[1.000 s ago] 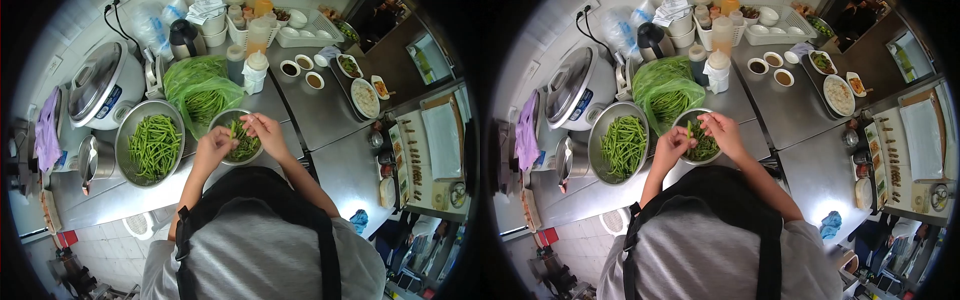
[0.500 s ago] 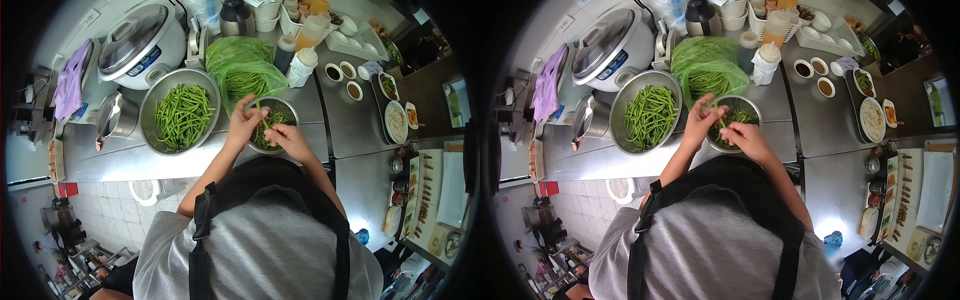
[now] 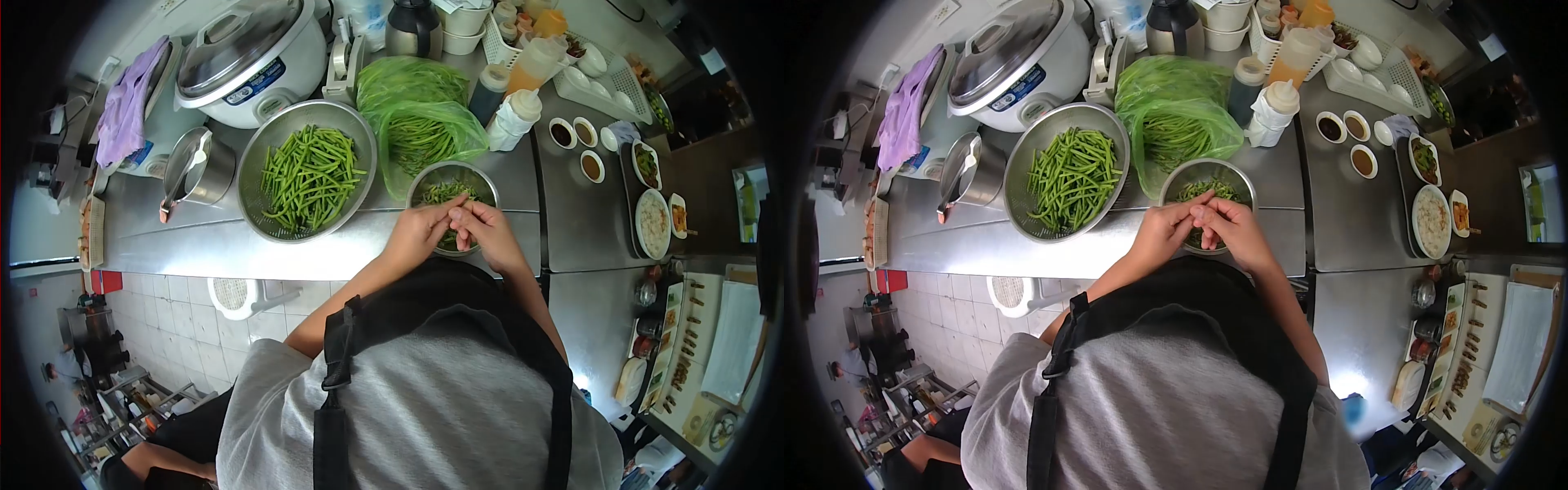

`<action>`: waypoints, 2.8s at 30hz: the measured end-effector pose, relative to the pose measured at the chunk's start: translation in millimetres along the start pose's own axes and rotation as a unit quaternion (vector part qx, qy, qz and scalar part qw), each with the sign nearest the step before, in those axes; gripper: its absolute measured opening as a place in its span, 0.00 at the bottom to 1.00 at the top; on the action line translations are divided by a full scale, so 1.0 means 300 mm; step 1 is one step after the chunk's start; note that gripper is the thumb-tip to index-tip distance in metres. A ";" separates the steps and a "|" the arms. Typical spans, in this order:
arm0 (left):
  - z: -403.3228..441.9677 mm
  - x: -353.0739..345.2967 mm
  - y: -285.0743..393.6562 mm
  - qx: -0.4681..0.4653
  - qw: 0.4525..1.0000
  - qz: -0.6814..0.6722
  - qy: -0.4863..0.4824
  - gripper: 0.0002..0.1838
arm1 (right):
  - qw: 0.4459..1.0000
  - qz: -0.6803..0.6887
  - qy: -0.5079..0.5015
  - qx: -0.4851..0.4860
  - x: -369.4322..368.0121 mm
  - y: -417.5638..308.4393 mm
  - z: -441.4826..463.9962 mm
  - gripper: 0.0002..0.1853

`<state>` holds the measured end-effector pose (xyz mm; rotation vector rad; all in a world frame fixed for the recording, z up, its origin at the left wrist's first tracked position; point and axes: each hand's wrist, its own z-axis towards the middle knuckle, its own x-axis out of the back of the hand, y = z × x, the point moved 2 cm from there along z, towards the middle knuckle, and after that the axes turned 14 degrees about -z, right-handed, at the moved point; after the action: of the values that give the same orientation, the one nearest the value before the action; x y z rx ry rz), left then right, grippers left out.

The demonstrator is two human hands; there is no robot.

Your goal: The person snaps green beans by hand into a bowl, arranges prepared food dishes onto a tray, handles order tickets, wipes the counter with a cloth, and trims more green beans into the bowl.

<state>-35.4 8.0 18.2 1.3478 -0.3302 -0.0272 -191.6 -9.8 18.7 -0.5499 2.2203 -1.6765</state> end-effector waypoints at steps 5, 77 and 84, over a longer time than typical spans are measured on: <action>-0.011 0.028 0.029 0.024 0.998 -0.056 0.024 0.21 | 0.999 0.049 -0.016 -0.014 -0.018 -0.027 -0.002 0.14; 0.187 -0.002 -0.044 0.287 0.909 -0.266 -0.145 0.25 | 0.978 -0.036 0.195 0.062 0.191 -0.051 -0.018 0.10; 0.110 0.036 0.072 0.020 0.995 0.047 -0.080 0.11 | 0.961 -0.268 0.064 0.018 0.128 -0.021 -0.079 0.09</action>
<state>-37.0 -20.9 47.4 1.3721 -0.5319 -0.0511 -235.5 -9.4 30.7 -1.1458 2.2545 -2.0494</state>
